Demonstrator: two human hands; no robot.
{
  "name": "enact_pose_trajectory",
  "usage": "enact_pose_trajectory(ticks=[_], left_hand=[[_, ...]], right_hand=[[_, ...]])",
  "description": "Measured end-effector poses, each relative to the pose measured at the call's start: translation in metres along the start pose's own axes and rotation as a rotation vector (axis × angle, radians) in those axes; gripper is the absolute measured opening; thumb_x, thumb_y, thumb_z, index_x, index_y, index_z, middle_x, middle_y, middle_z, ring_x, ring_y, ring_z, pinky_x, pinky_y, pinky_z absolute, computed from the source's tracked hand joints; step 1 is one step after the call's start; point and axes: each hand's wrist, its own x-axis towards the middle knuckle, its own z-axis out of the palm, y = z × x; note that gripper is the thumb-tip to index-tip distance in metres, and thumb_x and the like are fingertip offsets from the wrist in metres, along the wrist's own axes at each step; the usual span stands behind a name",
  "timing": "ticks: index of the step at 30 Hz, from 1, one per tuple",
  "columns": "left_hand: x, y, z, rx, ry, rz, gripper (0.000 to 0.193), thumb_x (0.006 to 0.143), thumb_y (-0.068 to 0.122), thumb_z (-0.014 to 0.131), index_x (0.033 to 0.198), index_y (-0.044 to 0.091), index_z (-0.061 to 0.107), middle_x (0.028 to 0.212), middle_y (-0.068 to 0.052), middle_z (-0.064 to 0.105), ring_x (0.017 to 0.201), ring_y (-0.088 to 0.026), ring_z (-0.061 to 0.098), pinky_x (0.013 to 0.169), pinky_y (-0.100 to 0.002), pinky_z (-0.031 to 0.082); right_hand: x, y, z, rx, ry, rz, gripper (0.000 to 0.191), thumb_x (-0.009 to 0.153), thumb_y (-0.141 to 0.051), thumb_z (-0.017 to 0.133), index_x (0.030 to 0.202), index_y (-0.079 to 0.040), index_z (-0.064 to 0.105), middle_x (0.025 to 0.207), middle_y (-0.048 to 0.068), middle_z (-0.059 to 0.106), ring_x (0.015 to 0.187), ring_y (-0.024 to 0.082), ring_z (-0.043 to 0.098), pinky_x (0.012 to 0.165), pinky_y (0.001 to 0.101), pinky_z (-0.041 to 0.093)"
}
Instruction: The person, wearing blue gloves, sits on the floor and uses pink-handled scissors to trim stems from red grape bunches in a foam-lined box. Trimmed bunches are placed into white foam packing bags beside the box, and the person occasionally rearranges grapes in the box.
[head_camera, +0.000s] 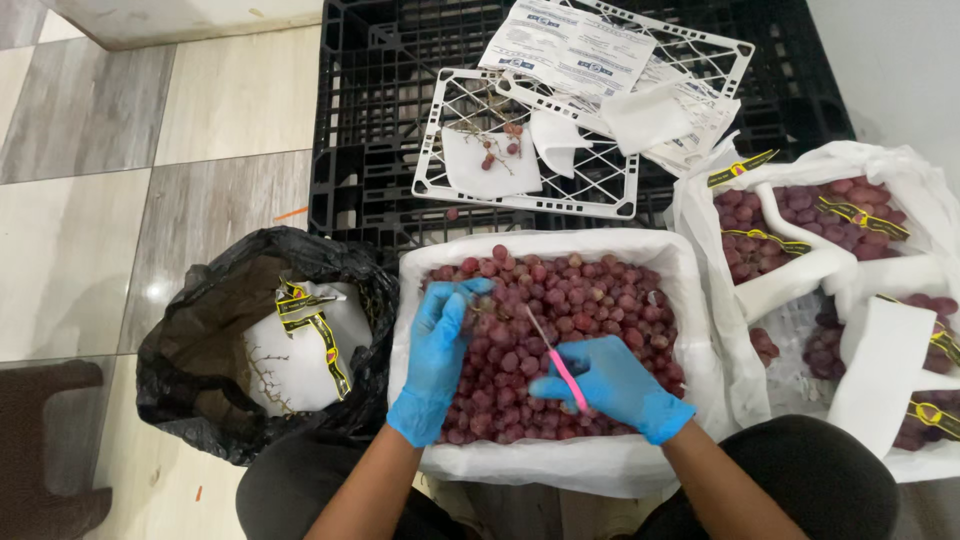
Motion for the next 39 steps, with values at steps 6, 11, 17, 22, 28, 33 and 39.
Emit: enact_pose_trajectory(ticks=[6,11,17,22,28,33,39], left_hand=[[0.000,0.038,0.020,-0.215,-0.096,0.082,0.015,0.108,0.022,0.059,0.108,0.006,0.059,0.133,-0.013,0.060,0.125,-0.029,0.059,0.110,-0.045,0.045],[-0.001,0.044,0.029,-0.072,-0.201,0.177,0.016,0.109,0.023,0.060,0.107,0.007,0.059,0.133,-0.015,0.059,0.127,-0.028,0.056,0.114,-0.042,0.040],[-0.004,0.049,0.031,0.000,-0.300,0.201,0.018,0.106,0.025,0.065,0.102,0.007,0.061,0.141,-0.013,0.054,0.134,-0.027,0.051,0.120,-0.043,0.036],[-0.002,0.056,0.030,0.022,-0.300,0.141,0.016,0.101,0.022,0.068,0.098,0.006,0.065,0.141,-0.012,0.052,0.132,-0.026,0.049,0.117,-0.046,0.041],[0.002,0.050,0.022,0.655,-0.186,0.112,0.006,0.094,0.010,0.070,0.099,0.006,0.069,0.140,-0.010,0.052,0.130,-0.022,0.053,0.110,-0.037,0.043],[0.008,0.036,0.016,0.576,-0.072,0.058,0.004,0.098,0.004,0.066,0.100,0.004,0.070,0.132,-0.010,0.057,0.125,-0.018,0.056,0.106,-0.029,0.044],[0.004,0.027,0.020,0.364,-0.068,0.022,0.006,0.100,0.002,0.062,0.104,0.003,0.067,0.129,-0.007,0.062,0.118,-0.017,0.060,0.106,-0.030,0.047]], right_hand=[[-0.004,-0.013,0.006,0.050,-0.159,0.031,0.029,0.079,-0.029,0.086,0.078,-0.002,0.075,0.057,0.002,0.066,0.053,0.007,0.058,0.053,0.0272,0.045],[-0.012,-0.025,0.009,-0.499,0.103,-0.116,0.051,0.070,-0.055,0.087,0.074,-0.006,0.071,0.057,0.011,0.062,0.055,0.027,0.056,0.055,0.0397,0.046],[-0.017,-0.030,0.009,-0.632,0.136,-0.109,0.057,0.064,-0.066,0.084,0.076,-0.011,0.070,0.057,0.014,0.063,0.056,0.035,0.061,0.057,0.0431,0.047],[-0.019,-0.029,0.003,-0.343,-0.165,-0.184,0.047,0.070,-0.049,0.087,0.073,-0.006,0.070,0.055,0.008,0.063,0.050,0.022,0.055,0.053,0.0354,0.048],[-0.016,-0.026,0.003,-0.257,-0.041,-0.026,0.045,0.076,-0.043,0.086,0.073,-0.002,0.068,0.054,0.009,0.058,0.052,0.016,0.047,0.054,0.0336,0.043],[-0.008,-0.024,0.008,-0.148,-0.131,0.049,0.042,0.078,-0.045,0.082,0.075,-0.004,0.072,0.056,0.004,0.064,0.053,0.012,0.059,0.055,0.0307,0.047],[-0.004,-0.022,0.012,-0.117,-0.137,0.046,0.043,0.077,-0.043,0.084,0.075,-0.002,0.071,0.061,0.004,0.066,0.055,0.011,0.064,0.056,0.0295,0.050]])
